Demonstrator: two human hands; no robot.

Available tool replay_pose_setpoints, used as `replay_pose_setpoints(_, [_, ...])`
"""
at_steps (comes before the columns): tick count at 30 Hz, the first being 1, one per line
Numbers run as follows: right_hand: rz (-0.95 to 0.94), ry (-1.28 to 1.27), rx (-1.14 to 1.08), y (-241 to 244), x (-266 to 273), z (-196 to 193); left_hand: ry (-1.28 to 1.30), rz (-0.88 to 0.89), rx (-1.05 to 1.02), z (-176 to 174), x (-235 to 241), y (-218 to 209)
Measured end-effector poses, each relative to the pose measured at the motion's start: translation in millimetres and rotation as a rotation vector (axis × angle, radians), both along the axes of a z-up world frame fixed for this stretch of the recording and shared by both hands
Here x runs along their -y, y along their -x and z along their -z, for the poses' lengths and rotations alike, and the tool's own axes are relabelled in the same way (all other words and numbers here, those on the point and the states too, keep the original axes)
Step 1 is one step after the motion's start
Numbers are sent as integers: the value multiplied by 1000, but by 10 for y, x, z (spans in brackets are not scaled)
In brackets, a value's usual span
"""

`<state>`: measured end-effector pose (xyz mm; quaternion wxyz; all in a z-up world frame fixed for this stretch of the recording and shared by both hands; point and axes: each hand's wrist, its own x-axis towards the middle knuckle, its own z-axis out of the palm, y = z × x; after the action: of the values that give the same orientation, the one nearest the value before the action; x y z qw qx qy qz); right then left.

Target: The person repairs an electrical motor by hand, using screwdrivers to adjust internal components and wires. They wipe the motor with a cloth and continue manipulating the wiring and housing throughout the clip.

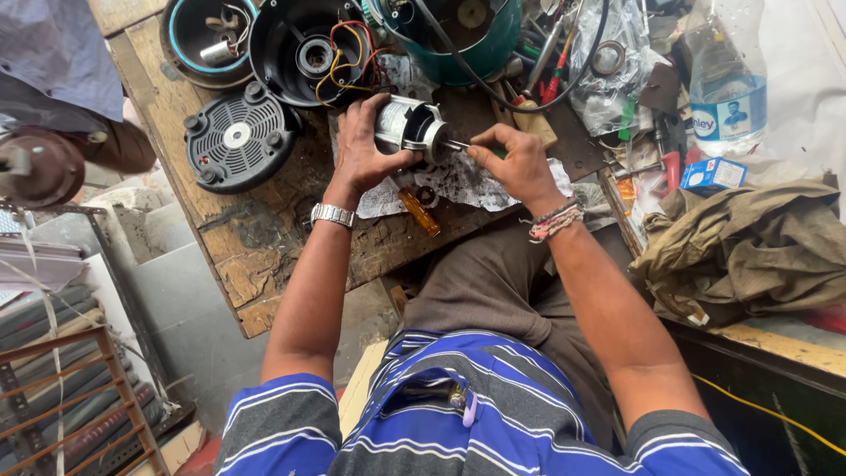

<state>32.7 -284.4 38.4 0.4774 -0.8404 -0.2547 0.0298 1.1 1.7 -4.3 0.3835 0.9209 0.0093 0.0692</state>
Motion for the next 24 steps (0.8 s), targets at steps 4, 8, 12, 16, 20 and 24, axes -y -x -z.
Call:
replay_pose_setpoints(4, [16,-55,-127,5,-22,20,-6,-2,0,10,-24,-23])
replay_pose_setpoints(8, [15,25,-12,-89,-5,-54,-2,5,19,3,-20,-5])
replay_pose_setpoints(12, [-89,83,148,-166,34,-117,-21,8,35,-38,9,-19])
replay_pose_setpoints(16, [-88,39,227,-179,-1,-71,-3,1,25,-14,-22,-1])
replay_pose_setpoints(20, [-38,91,144,-107,11,-33,5,26,88,34,-28,-56])
replay_pose_setpoints(24, [36,-31,-42,86,-97,-63,-4,25,150,-8,-13,-4])
